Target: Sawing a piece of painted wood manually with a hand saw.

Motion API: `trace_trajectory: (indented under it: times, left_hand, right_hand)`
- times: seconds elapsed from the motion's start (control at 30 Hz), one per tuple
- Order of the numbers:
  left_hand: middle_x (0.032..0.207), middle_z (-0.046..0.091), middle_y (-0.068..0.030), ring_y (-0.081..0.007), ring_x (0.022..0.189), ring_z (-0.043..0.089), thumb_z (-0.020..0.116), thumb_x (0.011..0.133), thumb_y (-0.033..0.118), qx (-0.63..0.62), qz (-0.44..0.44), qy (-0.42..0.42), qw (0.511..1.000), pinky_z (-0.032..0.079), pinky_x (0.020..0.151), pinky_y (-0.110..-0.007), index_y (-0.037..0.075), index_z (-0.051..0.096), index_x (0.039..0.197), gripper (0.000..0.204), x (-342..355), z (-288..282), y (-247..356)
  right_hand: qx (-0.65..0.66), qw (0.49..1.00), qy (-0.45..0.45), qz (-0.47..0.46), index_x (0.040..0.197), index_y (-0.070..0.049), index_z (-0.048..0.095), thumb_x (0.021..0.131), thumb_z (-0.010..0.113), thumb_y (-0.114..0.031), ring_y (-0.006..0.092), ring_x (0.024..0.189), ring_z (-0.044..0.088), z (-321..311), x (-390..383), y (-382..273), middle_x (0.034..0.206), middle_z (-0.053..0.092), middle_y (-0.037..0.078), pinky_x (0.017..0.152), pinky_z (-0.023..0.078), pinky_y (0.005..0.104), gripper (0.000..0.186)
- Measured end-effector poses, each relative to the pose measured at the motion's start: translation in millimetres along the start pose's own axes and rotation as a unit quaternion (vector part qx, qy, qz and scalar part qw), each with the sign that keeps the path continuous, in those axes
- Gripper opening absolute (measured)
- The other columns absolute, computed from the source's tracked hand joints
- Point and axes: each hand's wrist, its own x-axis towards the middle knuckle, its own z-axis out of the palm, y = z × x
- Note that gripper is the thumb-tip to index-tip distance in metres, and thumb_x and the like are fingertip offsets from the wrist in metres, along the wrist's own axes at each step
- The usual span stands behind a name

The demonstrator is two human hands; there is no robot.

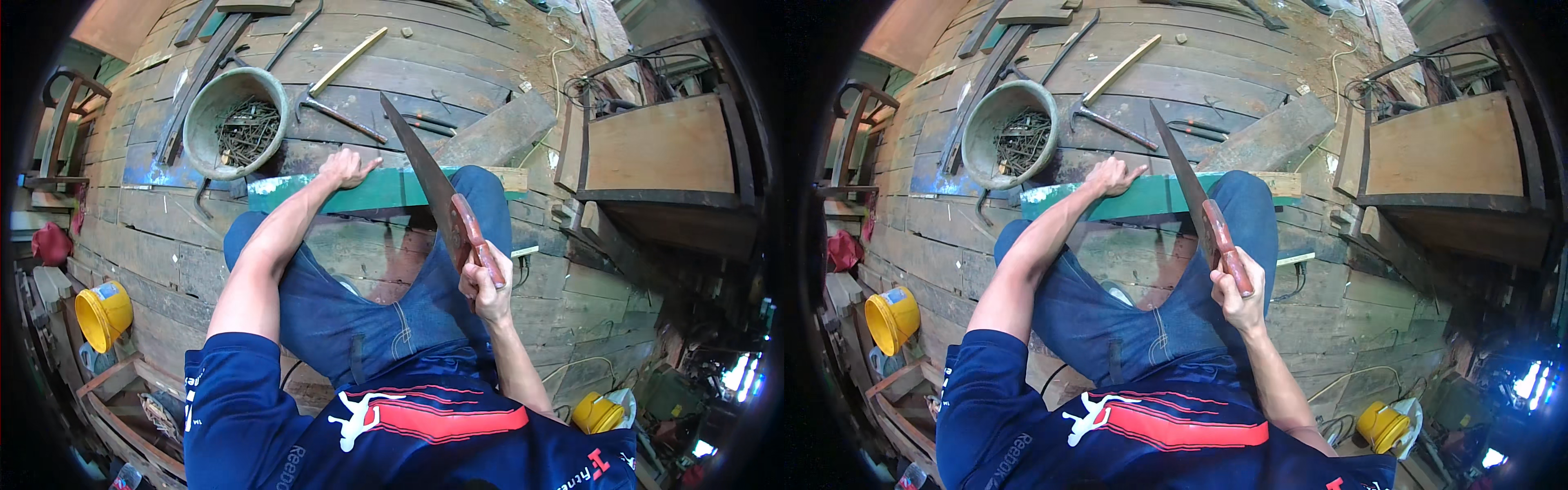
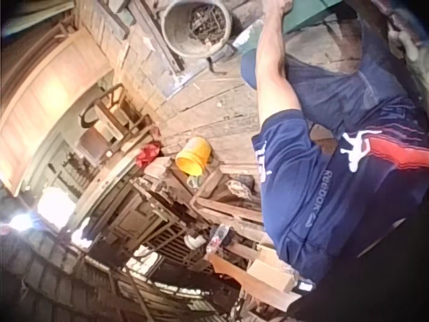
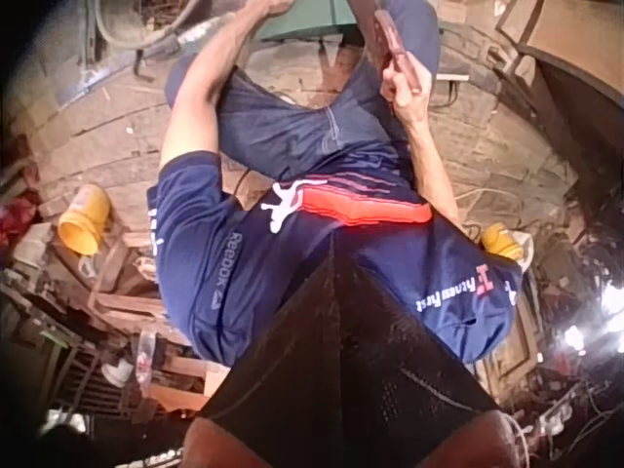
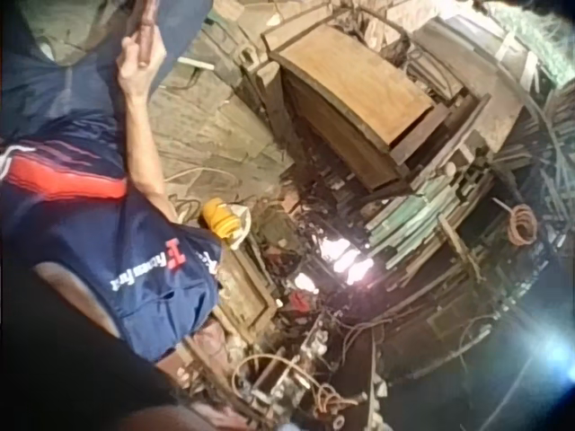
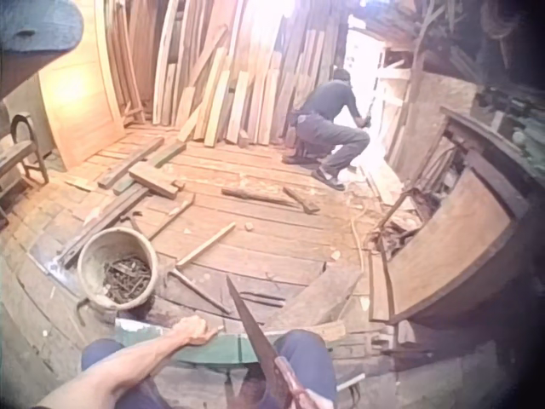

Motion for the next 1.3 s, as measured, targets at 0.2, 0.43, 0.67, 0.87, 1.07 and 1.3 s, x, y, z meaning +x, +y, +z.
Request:
trace_trajectory:
  times: [0.2, 0.43, 0.67, 0.87, 1.07, 1.3]
  left_hand:
    - [0.105, 0.062, -0.0246, -0.0435, 0.097, 0.06, 0.032, 0.102, 0.037, 0.062, 0.07, -0.029, 0.995, 0.05, 0.087, -0.05, 0.038, 0.034, 0.147, 0.046, 60, 36, -59]
    - [0.124, 0.057, -0.0256, -0.0415, 0.116, 0.055, 0.024, 0.101, 0.049, 0.011, 0.056, -0.07, 0.996, 0.043, 0.1, -0.051, 0.026, 0.044, 0.143, 0.052, 36, 39, -32]
    - [0.109, 0.06, -0.0202, -0.0391, 0.103, 0.059, 0.025, 0.102, 0.031, 0.106, 0.132, -0.051, 0.984, 0.048, 0.092, -0.049, 0.034, 0.029, 0.15, 0.048, 35, 37, -31]
    - [0.113, 0.059, -0.0295, -0.0451, 0.107, 0.057, 0.027, 0.1, 0.047, -0.021, 0.024, -0.06, 0.998, 0.045, 0.096, -0.051, 0.009, 0.051, 0.13, 0.054, 36, 39, -30]
    - [0.117, 0.057, -0.0336, -0.0486, 0.114, 0.054, 0.028, 0.096, 0.064, -0.109, -0.025, -0.026, 0.993, 0.042, 0.1, -0.051, -0.003, 0.065, 0.105, 0.077, 13, 13, -16]
    - [0.12, 0.057, -0.0315, -0.0468, 0.113, 0.055, 0.028, 0.096, 0.064, -0.106, -0.037, -0.022, 0.993, 0.044, 0.098, -0.051, -0.001, 0.067, 0.105, 0.077, 21, 17, -21]
  right_hand:
    - [-0.018, 1.0, -0.011, -0.021, 0.081, 0.0, 0.051, 0.08, 0.058, -0.009, 0.0043, 0.044, 0.04, -5, -2, -16, 0.06, 0.045, -0.001, 0.04, 0.031, 0.0214, 0.012]
    - [-0.023, 1.0, -0.014, -0.011, 0.081, 0.0, 0.05, 0.081, 0.057, -0.008, 0.0046, 0.044, 0.04, -13, 18, -8, 0.061, 0.044, -0.001, 0.04, 0.03, 0.0216, 0.011]
    - [-0.021, 0.999, -0.019, 0.02, 0.076, -0.003, 0.047, 0.081, 0.057, -0.009, 0.0042, 0.044, 0.04, -5, 32, -10, 0.06, 0.043, -0.002, 0.039, 0.03, 0.0215, 0.013]
    - [-0.077, 0.996, -0.035, 0.005, 0.074, -0.003, 0.047, 0.081, 0.056, -0.009, 0.0051, 0.043, 0.04, 0, 43, 9, 0.057, 0.044, -0.001, 0.041, 0.031, 0.0226, 0.013]
    - [-0.098, 0.995, -0.032, -0.008, 0.073, -0.001, 0.049, 0.08, 0.057, -0.01, 0.0061, 0.044, 0.043, 5, 49, 23, 0.058, 0.045, 0.0, 0.042, 0.033, 0.0243, 0.014]
    - [-0.043, 0.999, -0.009, 0.015, 0.076, -0.001, 0.049, 0.08, 0.056, -0.008, 0.0048, 0.043, 0.04, 17, 43, 14, 0.059, 0.044, -0.001, 0.042, 0.033, 0.0233, 0.01]
